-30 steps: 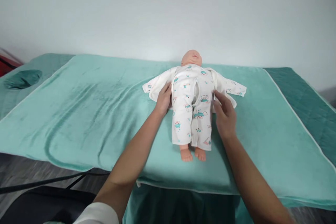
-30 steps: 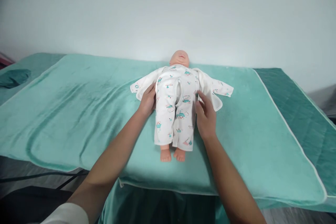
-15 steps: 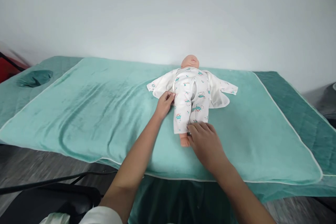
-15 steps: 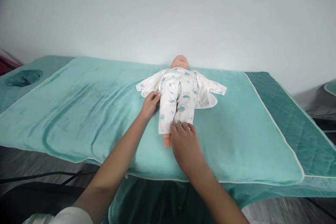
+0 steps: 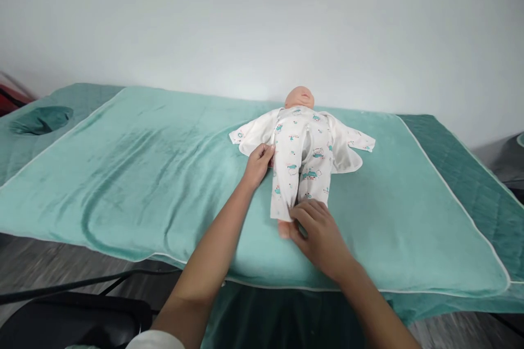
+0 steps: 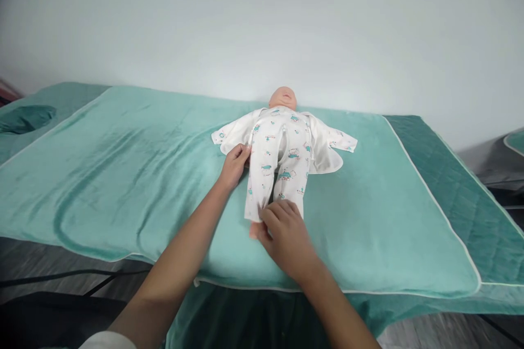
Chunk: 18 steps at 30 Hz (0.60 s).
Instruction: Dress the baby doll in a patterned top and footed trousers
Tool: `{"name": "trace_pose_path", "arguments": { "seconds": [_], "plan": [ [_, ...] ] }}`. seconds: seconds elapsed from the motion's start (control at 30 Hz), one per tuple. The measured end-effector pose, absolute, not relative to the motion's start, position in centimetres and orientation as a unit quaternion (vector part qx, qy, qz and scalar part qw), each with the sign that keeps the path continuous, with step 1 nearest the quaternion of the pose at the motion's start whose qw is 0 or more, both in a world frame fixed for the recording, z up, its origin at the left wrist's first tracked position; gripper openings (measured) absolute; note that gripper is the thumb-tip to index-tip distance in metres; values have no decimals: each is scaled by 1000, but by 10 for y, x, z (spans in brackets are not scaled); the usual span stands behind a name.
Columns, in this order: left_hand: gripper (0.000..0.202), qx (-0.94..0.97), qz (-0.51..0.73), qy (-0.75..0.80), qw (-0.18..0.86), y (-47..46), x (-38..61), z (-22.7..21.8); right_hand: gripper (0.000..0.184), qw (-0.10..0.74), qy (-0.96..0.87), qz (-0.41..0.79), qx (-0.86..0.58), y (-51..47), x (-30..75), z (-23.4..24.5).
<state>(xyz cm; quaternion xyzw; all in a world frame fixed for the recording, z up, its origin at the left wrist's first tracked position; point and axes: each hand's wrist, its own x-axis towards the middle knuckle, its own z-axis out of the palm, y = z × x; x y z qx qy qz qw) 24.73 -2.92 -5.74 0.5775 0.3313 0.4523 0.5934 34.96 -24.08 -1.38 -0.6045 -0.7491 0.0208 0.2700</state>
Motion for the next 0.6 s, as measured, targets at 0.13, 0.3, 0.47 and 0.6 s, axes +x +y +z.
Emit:
{"name": "trace_pose_path", "arguments": {
  "seconds": [0.13, 0.3, 0.47, 0.6],
  "plan": [
    [45, 591, 456, 328, 580, -29, 247, -59, 15, 282, -770, 65, -568, -251, 349, 2],
    [36, 597, 448, 349, 566, -28, 249, -62, 14, 256, -773, 52, -577, -253, 351, -5],
    [6, 641, 455, 352, 509, -23, 252, -67, 13, 252, -769, 35, -587, -260, 348, -10],
    [10, 711, 439, 358, 417, -20, 254, -67, 14, 277, -764, 72, -578, -267, 355, -6]
  ]
}}
